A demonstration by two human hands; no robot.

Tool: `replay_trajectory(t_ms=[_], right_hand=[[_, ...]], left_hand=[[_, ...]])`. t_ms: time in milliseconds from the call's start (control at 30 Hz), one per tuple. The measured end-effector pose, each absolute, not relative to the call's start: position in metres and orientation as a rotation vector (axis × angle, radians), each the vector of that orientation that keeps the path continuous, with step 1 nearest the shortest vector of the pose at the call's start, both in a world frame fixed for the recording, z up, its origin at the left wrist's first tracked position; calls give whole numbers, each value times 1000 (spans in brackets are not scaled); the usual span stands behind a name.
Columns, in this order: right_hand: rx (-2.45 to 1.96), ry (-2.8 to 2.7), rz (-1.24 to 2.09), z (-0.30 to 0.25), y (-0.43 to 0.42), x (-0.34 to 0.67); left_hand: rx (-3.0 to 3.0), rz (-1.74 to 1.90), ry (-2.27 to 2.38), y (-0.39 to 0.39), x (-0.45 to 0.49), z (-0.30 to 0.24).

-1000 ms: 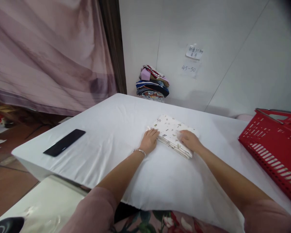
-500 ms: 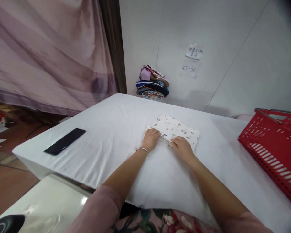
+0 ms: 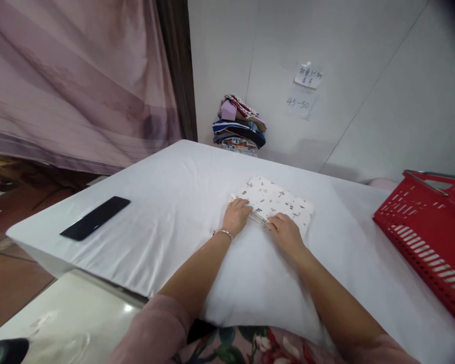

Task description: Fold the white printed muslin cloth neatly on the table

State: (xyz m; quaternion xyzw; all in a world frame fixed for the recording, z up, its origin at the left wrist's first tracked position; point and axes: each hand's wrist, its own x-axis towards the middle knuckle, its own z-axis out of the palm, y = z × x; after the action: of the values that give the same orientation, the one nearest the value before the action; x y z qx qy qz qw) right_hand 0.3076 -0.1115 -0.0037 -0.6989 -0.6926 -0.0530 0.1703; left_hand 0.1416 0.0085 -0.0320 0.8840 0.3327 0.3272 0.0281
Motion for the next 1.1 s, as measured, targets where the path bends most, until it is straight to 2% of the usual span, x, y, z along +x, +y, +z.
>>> replay_trajectory(t_ms=[367, 600, 800, 1100], right_hand=[[-1953, -1988, -241, -10, -110, 302], [-1895, -2010, -300, -15, -111, 305], [-1859, -2006, -336, -19, -110, 307], [-1903, -2009, -320, -15, -111, 304]], left_hand=[[2546, 1051, 1013, 15, 134, -35], [2103, 1160, 1443, 26, 110, -36], [1686, 1048, 1478, 31, 115, -27], [1692, 830, 1668, 49, 129, -17]])
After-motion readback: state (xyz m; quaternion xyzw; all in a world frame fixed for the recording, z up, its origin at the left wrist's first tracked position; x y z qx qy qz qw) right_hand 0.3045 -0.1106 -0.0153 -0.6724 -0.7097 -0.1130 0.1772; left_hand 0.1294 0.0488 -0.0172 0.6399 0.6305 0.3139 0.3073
